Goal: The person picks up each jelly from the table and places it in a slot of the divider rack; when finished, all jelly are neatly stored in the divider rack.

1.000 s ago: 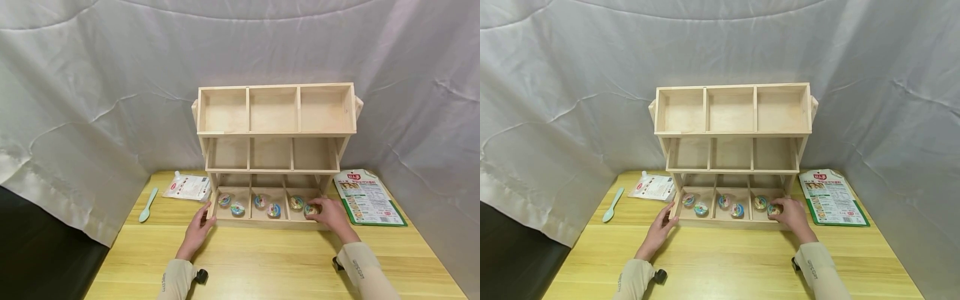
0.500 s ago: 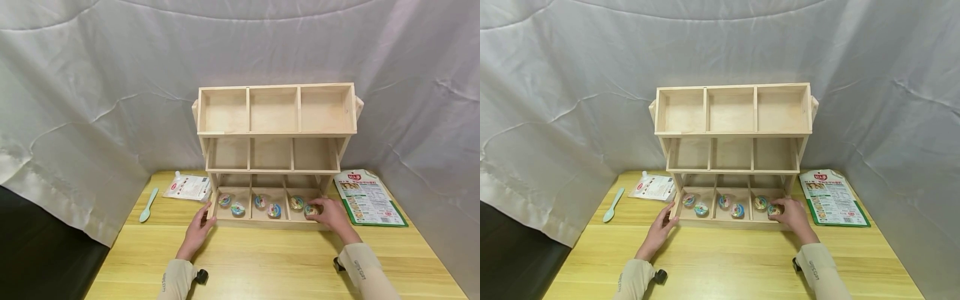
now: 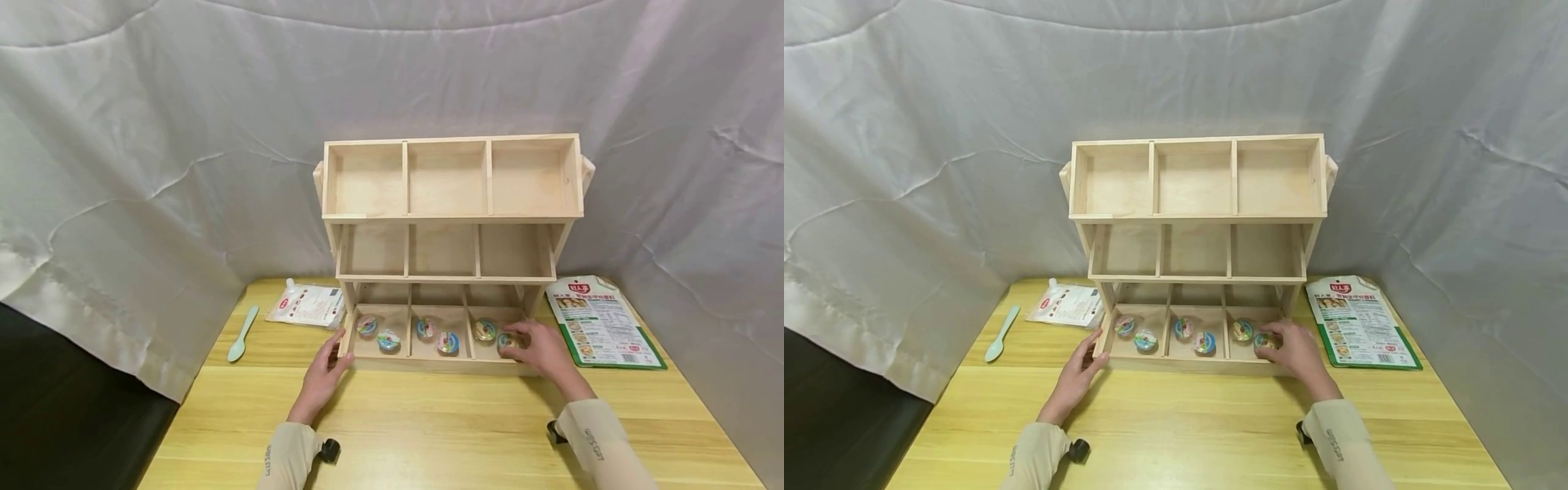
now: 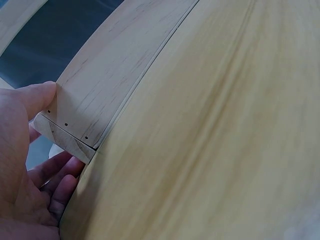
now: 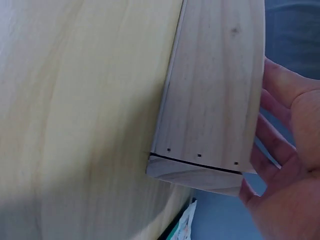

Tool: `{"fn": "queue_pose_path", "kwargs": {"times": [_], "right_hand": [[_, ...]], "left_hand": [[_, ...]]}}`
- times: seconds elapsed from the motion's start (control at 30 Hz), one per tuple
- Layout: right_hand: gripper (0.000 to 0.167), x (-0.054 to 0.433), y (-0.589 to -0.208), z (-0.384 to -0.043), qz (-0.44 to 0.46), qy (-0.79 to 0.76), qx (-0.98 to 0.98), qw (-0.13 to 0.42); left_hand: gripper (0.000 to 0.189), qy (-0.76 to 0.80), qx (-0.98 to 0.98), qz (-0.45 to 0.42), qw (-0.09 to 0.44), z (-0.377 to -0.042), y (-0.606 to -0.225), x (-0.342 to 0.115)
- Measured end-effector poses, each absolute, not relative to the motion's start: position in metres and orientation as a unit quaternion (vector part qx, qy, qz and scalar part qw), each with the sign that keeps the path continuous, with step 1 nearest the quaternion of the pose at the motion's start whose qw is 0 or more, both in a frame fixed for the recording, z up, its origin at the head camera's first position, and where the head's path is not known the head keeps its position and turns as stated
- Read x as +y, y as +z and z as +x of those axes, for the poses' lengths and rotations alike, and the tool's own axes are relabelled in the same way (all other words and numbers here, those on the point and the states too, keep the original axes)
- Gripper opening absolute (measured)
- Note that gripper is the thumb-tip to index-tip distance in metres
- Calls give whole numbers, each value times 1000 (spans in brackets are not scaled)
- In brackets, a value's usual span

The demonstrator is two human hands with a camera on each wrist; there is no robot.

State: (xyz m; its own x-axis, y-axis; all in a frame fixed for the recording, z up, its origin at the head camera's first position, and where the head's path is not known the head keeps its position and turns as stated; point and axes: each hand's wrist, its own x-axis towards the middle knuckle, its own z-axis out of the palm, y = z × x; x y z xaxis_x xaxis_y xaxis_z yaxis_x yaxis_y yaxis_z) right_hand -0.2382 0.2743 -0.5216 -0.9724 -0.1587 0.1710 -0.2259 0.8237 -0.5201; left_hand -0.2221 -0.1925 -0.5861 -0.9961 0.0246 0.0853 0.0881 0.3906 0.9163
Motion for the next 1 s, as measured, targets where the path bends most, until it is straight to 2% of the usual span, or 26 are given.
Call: {"fn": "queue_pose_path", "kwargs": {"times": [0.27,0.5,1.0], "right_hand": [[60,274,-521,-231,120,283,-946,103],[72,277,-524,-221,105,290,-946,97],[77,279,-527,-217,80,301,-947,79]], "left_hand": [[65,-551,-833,-33,29,-222,-586,-193],[64,-550,-834,-37,30,-222,-586,-193],[65,-552,-833,-36,30,-221,-586,-192]]}}
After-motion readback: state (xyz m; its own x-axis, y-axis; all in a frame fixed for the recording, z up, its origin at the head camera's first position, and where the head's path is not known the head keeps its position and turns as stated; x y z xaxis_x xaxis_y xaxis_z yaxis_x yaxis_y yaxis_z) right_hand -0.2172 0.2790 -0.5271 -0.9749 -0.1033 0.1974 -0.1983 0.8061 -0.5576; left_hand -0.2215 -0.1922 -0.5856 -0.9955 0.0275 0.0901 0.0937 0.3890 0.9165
